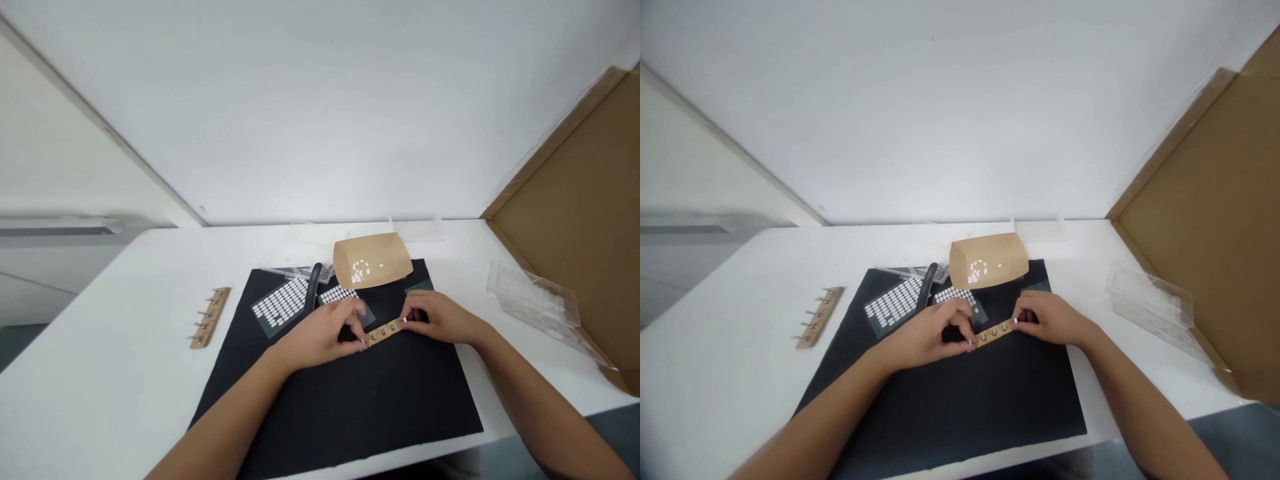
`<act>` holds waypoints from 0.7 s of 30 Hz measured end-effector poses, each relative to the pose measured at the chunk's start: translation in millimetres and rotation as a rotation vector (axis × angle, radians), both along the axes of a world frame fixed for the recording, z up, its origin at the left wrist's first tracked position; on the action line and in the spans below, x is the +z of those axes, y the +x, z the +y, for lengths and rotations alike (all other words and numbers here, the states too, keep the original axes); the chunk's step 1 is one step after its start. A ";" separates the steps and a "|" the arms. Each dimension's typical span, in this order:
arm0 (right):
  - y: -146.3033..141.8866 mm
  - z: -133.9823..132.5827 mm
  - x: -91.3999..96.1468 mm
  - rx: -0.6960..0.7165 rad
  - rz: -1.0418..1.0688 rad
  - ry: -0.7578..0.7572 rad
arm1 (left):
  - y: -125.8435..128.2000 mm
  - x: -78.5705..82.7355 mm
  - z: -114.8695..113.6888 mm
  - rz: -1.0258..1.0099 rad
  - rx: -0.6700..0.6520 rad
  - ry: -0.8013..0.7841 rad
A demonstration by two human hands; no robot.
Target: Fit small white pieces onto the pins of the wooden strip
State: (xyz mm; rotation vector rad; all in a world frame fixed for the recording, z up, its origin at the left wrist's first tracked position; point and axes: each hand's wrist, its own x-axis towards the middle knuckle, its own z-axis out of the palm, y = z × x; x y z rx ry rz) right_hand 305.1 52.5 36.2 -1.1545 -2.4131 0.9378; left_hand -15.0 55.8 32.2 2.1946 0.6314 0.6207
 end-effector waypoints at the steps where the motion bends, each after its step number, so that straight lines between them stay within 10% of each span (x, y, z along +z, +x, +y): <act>1: -0.2 0.5 -1.1 0.003 0.009 0.004 | -0.1 -0.4 -0.3 0.011 -0.002 -0.008; 21: -44.1 -31.9 16.3 -0.174 0.396 -0.239 | 16.7 19.3 -14.6 -0.320 0.165 0.439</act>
